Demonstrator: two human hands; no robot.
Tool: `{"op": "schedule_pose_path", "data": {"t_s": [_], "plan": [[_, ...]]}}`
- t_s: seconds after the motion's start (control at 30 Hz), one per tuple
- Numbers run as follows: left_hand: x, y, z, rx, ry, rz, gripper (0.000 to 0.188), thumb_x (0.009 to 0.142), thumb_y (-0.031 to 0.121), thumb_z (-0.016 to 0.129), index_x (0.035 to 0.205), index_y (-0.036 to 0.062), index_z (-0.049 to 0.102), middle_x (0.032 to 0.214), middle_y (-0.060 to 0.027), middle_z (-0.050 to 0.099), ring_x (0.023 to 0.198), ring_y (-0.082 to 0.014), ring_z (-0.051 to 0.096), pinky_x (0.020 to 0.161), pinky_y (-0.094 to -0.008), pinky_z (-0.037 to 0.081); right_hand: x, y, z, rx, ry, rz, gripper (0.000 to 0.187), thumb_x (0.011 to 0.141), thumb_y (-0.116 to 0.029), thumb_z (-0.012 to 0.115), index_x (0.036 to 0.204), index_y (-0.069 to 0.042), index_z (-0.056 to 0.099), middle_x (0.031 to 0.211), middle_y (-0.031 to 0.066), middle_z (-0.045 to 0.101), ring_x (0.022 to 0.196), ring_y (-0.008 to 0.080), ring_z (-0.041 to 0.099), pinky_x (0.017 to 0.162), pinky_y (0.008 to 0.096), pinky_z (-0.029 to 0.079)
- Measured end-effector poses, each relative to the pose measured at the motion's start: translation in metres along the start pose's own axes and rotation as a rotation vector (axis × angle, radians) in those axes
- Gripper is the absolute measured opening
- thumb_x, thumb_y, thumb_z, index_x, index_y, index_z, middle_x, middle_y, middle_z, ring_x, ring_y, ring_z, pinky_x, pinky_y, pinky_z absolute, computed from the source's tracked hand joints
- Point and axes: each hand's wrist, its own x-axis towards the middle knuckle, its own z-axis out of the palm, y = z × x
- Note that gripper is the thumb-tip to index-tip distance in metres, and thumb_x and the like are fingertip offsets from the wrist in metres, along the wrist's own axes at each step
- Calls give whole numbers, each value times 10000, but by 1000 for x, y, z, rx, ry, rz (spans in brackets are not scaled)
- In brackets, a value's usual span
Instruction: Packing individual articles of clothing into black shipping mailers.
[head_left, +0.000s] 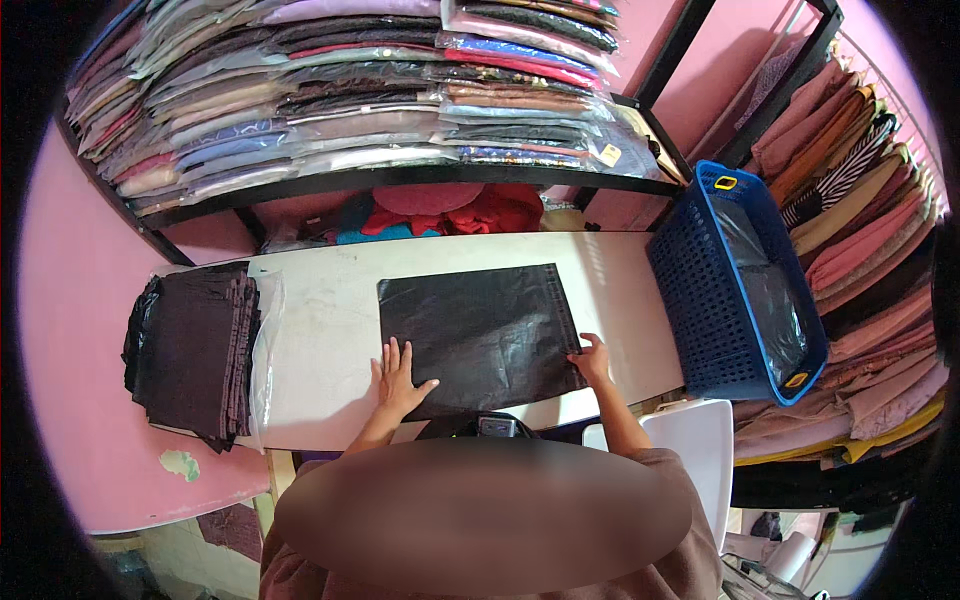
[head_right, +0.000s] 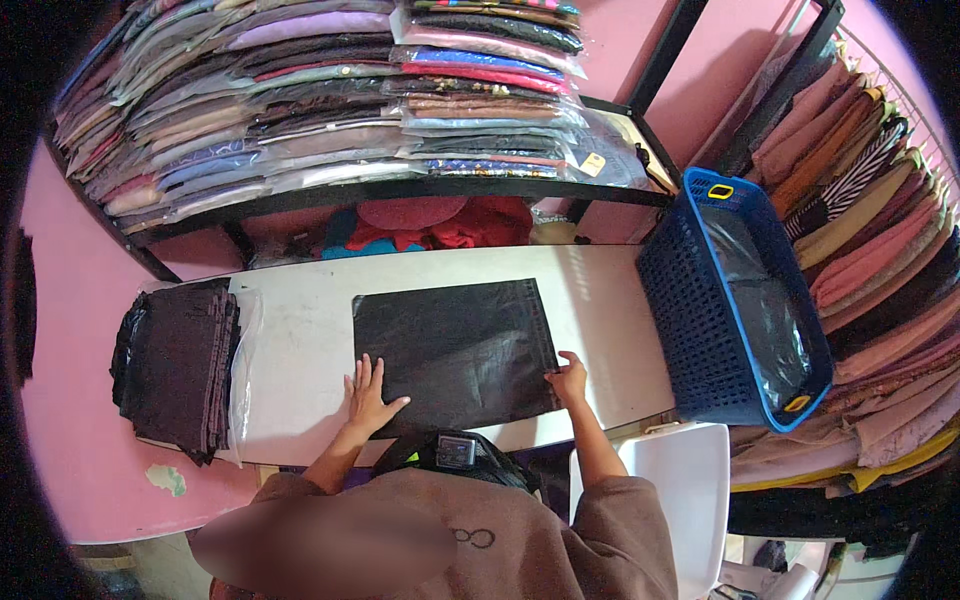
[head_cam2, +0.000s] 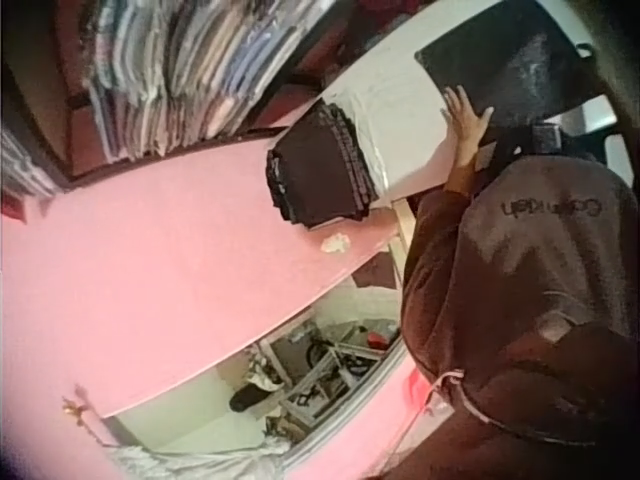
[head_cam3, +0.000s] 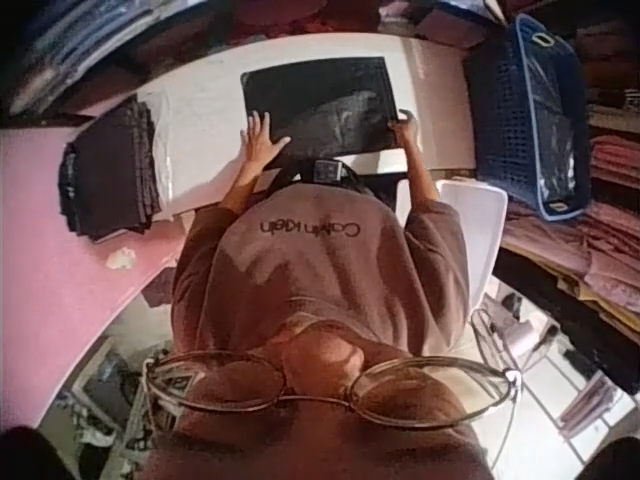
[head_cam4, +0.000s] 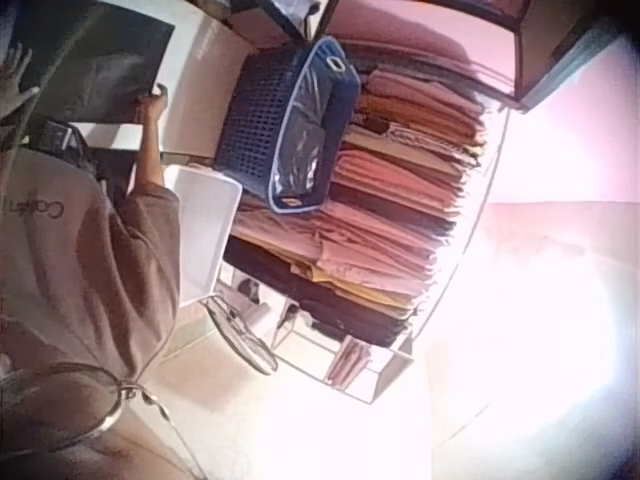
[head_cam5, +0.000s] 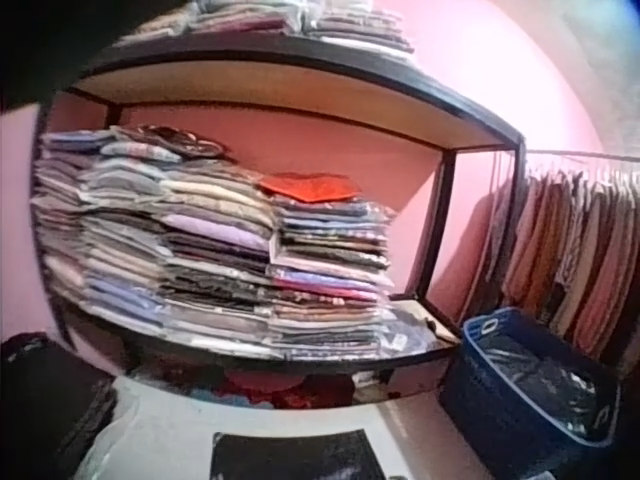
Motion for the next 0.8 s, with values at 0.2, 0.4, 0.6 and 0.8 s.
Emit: {"op": "schedule_pose_path", "data": {"t_s": [0.2, 0.4, 0.6, 0.8], "plan": [[3, 31, 9, 103, -58, 89, 957, 680, 579, 611, 1391, 97, 191, 1451, -193, 67, 1342, -322, 99, 1019, -598, 9, -17, -17, -17, -477, 335, -261, 704, 623, 14, 705, 1247, -38, 385, 1073, 219, 529, 1002, 329, 522, 840, 401, 417], [15, 71, 5, 88, -16, 59, 828, 694, 541, 622, 1332, 96, 336, 1424, -183, 181, 1313, -321, 198, 1005, -616, -30, -14, -48, 14, -522, 131, -752, 707, 783, -244, 621, 1366, -100, 247, 1396, 190, 240, 1274, 362, 256, 1035, 440, 235], [65, 59, 1, -213, 250, -25, 391, 746, 325, 646, 1011, 44, 584, 1039, -150, 569, 1040, -305, 488, 963, -468, 284, 6, -15, -2, -840, -119, -676, 611, 858, -449, 434, 1382, -199, 243, 1445, 90, 186, 1328, 287, 170, 1054, 491, 142], [145, -1, 20, -45, 745, -3, 253, 758, 249, 651, 857, 17, 629, 798, -127, 618, 724, -253, 586, 685, -352, 461, 6, -19, -2, -830, -116, -693, 592, 857, -459, 411, 1372, -202, 272, 1443, 88, 196, 1323, 287, 182, 1051, 496, 142]]}}
